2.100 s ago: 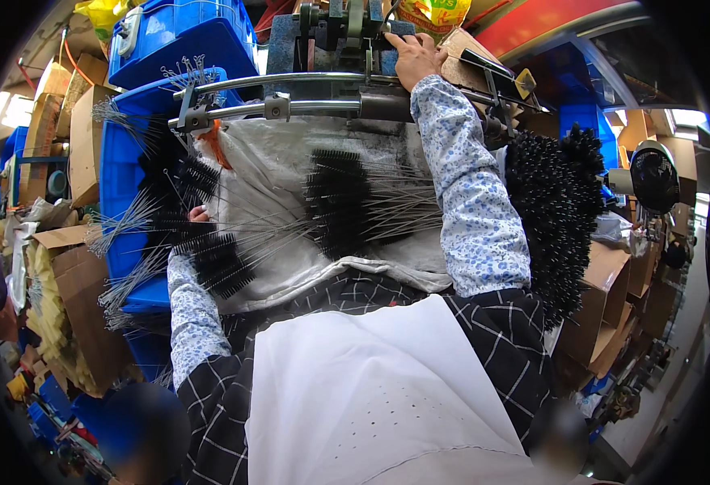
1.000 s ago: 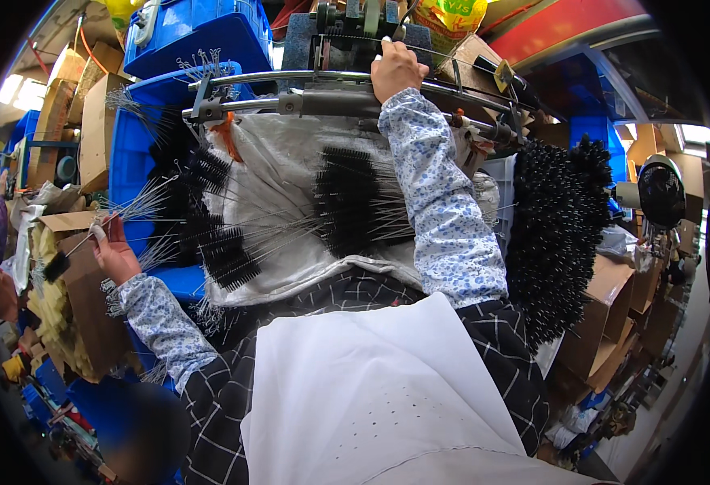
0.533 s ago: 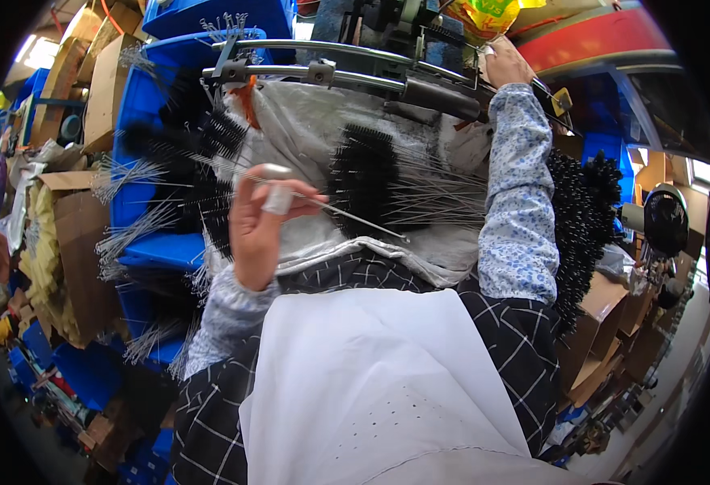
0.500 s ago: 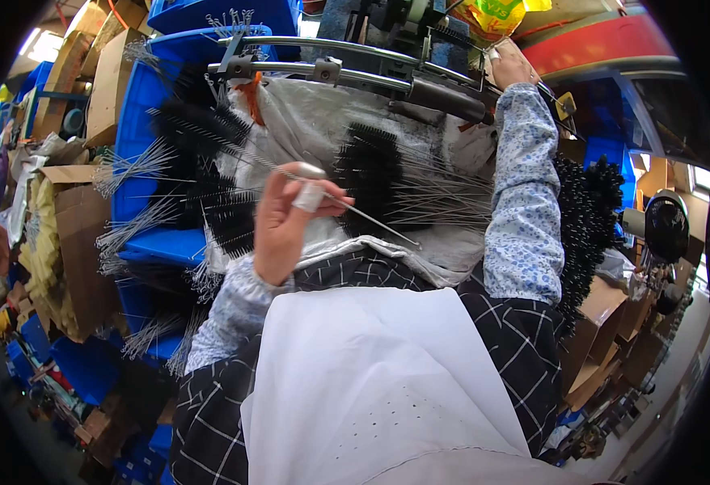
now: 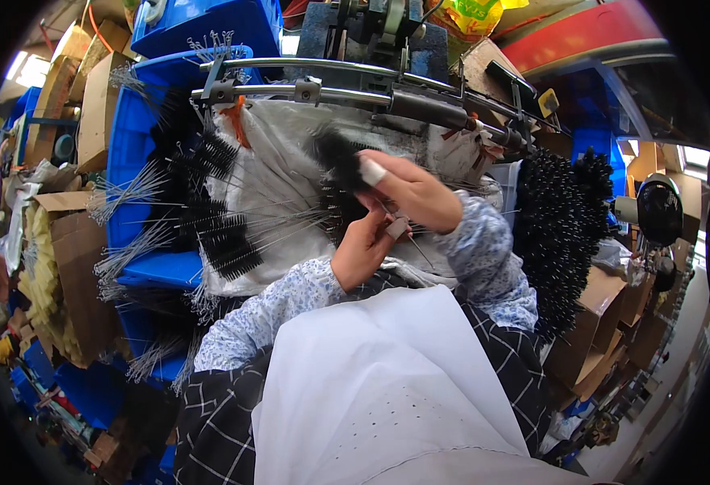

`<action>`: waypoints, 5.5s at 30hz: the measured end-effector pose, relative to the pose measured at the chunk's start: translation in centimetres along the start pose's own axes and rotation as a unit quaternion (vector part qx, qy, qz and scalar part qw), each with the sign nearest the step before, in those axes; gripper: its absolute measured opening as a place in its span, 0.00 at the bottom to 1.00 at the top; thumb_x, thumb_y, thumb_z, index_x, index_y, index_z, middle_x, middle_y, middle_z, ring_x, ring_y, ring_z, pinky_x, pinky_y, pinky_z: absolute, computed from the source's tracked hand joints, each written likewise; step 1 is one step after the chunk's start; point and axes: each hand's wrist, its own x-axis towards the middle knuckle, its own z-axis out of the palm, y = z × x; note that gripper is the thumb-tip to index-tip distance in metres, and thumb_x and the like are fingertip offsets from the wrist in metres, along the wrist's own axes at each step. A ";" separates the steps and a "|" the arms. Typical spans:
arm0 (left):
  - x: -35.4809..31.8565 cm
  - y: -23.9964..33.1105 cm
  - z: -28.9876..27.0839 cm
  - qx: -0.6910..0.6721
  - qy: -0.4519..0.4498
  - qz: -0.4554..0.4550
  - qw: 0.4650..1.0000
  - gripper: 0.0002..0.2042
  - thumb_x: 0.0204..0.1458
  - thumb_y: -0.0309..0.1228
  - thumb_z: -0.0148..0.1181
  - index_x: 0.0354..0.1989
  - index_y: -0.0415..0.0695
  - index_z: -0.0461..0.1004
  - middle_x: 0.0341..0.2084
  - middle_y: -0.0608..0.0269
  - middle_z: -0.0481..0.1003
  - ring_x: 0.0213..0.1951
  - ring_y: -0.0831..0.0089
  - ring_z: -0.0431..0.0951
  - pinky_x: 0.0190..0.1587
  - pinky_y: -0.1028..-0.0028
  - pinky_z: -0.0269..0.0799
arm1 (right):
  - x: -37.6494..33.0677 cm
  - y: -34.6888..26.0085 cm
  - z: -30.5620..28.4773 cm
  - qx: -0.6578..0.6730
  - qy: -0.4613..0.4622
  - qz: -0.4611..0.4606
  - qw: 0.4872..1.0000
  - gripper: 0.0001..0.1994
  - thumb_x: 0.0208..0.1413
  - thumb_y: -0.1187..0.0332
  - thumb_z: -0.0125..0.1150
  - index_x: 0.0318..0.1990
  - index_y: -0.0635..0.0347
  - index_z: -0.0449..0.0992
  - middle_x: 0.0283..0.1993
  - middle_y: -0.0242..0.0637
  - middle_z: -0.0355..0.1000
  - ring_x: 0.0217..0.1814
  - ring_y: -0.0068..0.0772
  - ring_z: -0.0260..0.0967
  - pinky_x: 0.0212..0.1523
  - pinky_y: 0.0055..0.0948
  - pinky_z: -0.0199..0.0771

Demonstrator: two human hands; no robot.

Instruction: Operating a machine to assemble and finish industrial-style brushes, including gathering materials and using a heat tool.

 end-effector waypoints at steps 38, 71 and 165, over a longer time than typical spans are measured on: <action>-10.2 10.3 -22.5 0.262 0.524 0.243 0.774 0.07 0.56 0.30 0.44 0.36 0.40 0.65 0.30 0.69 0.65 0.34 0.83 0.64 0.38 0.82 0.63 | 6.6 3.5 -18.1 -0.549 0.551 -0.003 0.628 0.22 0.45 0.61 0.50 0.52 0.51 0.65 0.51 0.35 0.62 0.55 0.35 0.55 0.52 0.47 0.50; -3.2 12.4 -16.0 0.041 0.360 0.314 0.877 0.06 0.54 0.28 0.44 0.37 0.39 0.62 0.29 0.59 0.70 0.30 0.73 0.74 0.33 0.75 0.73 | 6.8 1.4 -23.5 -0.636 0.503 0.110 0.574 0.17 0.55 0.54 0.36 0.50 0.38 0.66 0.55 0.32 0.60 0.59 0.42 0.52 0.53 0.53 0.49; -1.8 10.6 -14.6 0.018 0.320 0.197 0.927 0.08 0.55 0.31 0.44 0.38 0.39 0.61 0.30 0.62 0.70 0.32 0.77 0.73 0.34 0.77 0.73 | -3.4 -2.8 -19.2 -0.476 0.308 0.087 0.819 0.13 0.55 0.68 0.45 0.47 0.59 0.67 0.43 0.39 0.69 0.38 0.34 0.69 0.37 0.29 0.67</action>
